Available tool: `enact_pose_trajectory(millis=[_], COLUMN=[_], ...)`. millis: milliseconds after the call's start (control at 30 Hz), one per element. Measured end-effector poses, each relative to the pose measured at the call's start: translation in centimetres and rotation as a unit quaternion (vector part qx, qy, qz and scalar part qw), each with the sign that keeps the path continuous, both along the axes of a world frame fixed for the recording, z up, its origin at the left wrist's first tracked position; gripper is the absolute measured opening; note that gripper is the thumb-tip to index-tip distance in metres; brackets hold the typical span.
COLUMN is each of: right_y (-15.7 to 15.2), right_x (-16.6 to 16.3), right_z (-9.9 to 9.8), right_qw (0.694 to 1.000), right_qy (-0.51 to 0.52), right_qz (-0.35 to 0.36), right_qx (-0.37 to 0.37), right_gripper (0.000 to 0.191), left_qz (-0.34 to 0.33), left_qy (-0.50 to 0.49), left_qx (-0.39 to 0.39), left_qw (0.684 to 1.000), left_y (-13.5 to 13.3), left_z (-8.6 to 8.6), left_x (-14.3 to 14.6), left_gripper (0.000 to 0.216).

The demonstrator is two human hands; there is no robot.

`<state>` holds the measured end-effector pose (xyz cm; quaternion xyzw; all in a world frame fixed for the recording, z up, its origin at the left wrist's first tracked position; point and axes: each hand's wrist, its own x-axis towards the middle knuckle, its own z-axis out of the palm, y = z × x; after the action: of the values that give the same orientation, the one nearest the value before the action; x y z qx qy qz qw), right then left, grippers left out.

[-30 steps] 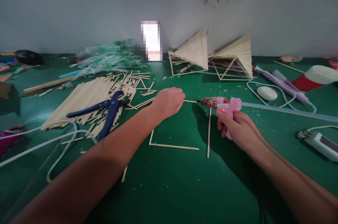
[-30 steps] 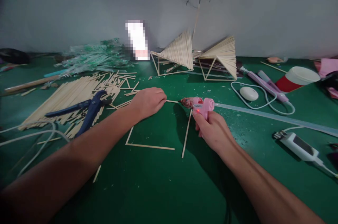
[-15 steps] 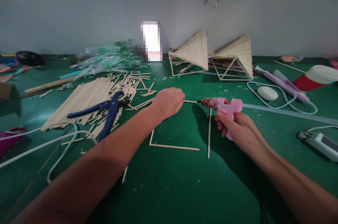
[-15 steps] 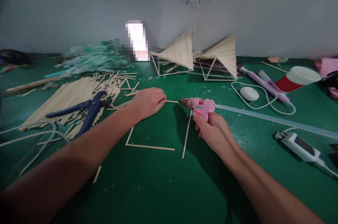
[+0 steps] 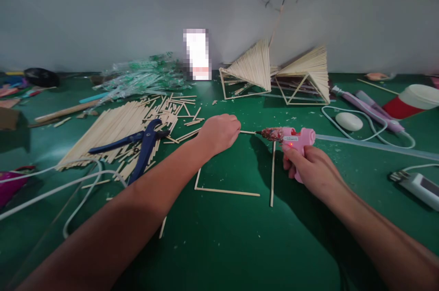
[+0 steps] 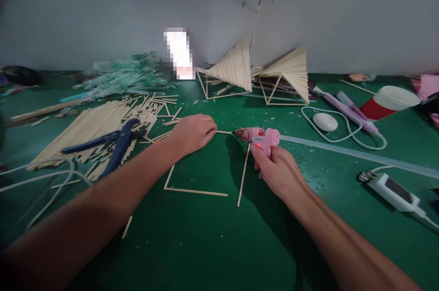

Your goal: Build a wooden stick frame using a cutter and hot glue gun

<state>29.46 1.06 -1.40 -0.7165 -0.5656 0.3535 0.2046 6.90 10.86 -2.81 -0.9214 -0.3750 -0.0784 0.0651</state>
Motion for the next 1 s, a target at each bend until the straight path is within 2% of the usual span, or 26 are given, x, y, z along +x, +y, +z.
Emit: enact_pose_trajectory(millis=[233,433,633,833,1000], right_y=[0.0,-0.2,-0.5,-0.2,0.2], right_x=[0.2,0.5,0.6,1.0,1.4], right_z=[-0.2,-1.0,-0.4,0.6,1.2], right_qw=[1.0,0.999,0.999,0.992,0.961], right_qy=[0.005,-0.022,0.012,-0.129,-0.278], right_qz=[0.002,-0.024,-0.037,-0.005,0.006], right_qx=[-0.004,-0.018,-0.005,-0.004,-0.006], right_gripper=[0.049,0.042,0.035,0.044,0.054], left_qz=[0.003,0.003,0.002,0.0,0.003], left_qy=[-0.004,-0.003,-0.007,-0.01,-0.009], left_qx=[0.001,-0.001,0.003,0.006,0.007], left_qw=[1.0,1.0,1.0,1.0,1.0], left_y=[0.1,0.0,0.0,0.0,-0.1], left_z=[-0.2,-0.1,0.0,0.0,0.1], left_x=[0.0,0.0,-0.1,-0.1,0.0], left_gripper=[0.025,0.026,0.025,0.027,0.028])
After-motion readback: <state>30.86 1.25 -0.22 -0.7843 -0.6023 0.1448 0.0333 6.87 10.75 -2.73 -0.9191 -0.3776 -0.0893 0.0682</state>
